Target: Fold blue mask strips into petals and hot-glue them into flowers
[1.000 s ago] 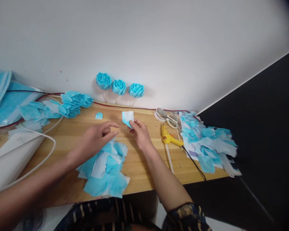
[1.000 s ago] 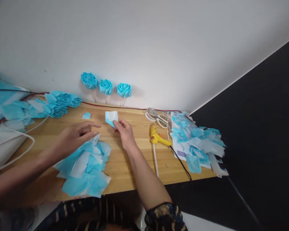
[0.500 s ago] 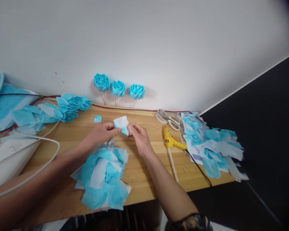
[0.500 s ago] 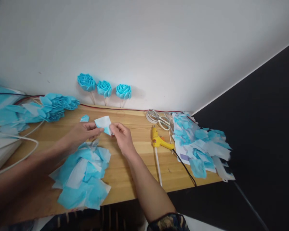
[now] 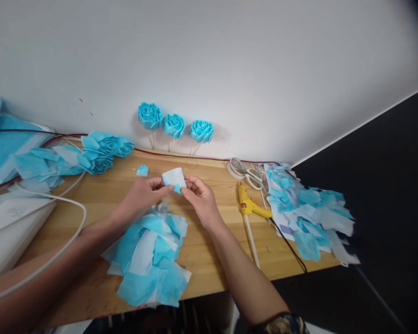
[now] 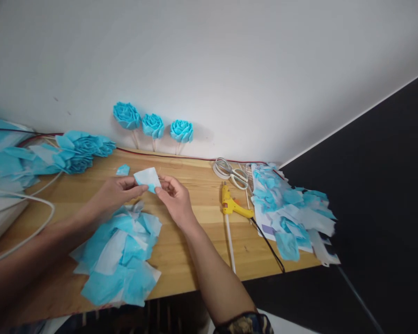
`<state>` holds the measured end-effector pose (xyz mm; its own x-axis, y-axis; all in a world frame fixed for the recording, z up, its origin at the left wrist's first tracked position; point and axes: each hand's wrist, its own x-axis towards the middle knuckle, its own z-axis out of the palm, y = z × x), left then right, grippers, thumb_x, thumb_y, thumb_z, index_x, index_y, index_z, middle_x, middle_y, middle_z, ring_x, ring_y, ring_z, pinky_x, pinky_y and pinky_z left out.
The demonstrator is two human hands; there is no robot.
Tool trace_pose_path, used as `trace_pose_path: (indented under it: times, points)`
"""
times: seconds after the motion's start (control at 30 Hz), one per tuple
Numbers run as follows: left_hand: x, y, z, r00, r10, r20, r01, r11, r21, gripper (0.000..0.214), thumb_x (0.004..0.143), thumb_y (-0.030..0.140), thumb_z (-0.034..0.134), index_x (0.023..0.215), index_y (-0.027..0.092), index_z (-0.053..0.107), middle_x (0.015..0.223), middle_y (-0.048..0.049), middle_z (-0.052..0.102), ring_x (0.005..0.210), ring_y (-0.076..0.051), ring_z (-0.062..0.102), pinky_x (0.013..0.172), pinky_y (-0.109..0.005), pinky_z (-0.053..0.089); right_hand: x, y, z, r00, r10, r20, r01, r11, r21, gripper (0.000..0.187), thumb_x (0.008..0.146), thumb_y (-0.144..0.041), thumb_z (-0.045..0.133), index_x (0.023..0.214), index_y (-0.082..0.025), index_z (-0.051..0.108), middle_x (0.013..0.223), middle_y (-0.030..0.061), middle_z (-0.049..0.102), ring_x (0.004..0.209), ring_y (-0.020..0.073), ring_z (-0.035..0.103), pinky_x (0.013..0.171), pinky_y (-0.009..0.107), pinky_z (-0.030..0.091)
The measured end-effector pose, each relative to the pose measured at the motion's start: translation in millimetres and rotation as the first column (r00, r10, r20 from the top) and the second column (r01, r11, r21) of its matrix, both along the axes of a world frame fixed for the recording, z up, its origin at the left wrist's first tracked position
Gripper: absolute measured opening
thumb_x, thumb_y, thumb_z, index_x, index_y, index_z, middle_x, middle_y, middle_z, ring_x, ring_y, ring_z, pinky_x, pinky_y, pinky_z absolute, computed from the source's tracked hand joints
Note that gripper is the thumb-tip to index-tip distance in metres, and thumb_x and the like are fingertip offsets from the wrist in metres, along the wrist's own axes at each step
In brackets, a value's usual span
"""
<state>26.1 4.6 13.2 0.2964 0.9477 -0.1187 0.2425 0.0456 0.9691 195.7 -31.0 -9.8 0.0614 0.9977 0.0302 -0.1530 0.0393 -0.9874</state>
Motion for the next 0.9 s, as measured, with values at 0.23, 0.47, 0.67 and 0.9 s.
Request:
trace_pose_path:
  times: [0.23, 0.47, 0.67, 0.9]
  points:
    - [-2.3, 1.3, -6.4, 0.998, -0.048, 0.041, 0.049, 0.998, -0.034, 0.033, 0.069, 0.049, 0.067, 0.074, 0.016, 0.066, 0.056, 0.0053, 0.046, 0.051, -0.010, 0.037, 0.050, -0.023, 0.026, -1.2, 0.4, -0.9, 1.000, -0.003, -0.010, 0.003, 1.000, 0.026, 0.029, 0.075, -0.030, 0.075, 0.104, -0.026, 0.071, 0.094, -0.0001, 0.074, 0.089, 0.0160, 0.066, 0.084, 0.028, 0.050]
    - [-2.9, 0.8, -9.5, 0.998, -0.063, 0.020, 0.063, 0.998, -0.011, 0.034, 0.070, 0.049, 0.065, 0.060, 0.018, 0.054, 0.055, 0.0051, 0.043, 0.052, -0.011, 0.037, 0.051, -0.024, 0.026, -2.7, 0.0, -0.8, 1.000, 0.012, 0.010, -0.012, 1.000, 0.022, 0.025, 0.078, -0.033, 0.073, 0.102, -0.026, 0.071, 0.086, -0.0009, 0.071, 0.085, 0.0160, 0.064, 0.082, 0.028, 0.050]
    - [-4.4, 2.4, -10.2, 0.997, -0.071, 0.003, 0.071, 0.997, -0.024, 0.035, 0.071, 0.050, 0.063, 0.070, 0.016, 0.062, 0.056, 0.0050, 0.044, 0.053, -0.011, 0.038, 0.052, -0.024, 0.028, -2.0, -0.5, -1.5, 1.000, 0.007, 0.004, -0.007, 1.000, 0.018, 0.031, 0.076, -0.031, 0.075, 0.106, -0.025, 0.070, 0.088, -0.0010, 0.072, 0.083, 0.0144, 0.064, 0.080, 0.026, 0.049]
    - [-4.6, 3.0, -11.0, 0.992, -0.125, -0.011, 0.125, 0.991, -0.038, 0.039, 0.070, 0.052, 0.062, 0.076, 0.014, 0.065, 0.058, 0.0046, 0.044, 0.053, -0.011, 0.038, 0.051, -0.024, 0.028, 1.4, -2.0, 4.2, 0.998, -0.043, 0.048, 0.042, 0.999, 0.020, 0.034, 0.084, -0.043, 0.067, 0.109, -0.021, 0.072, 0.092, 0.0015, 0.072, 0.077, 0.0139, 0.061, 0.076, 0.028, 0.050]
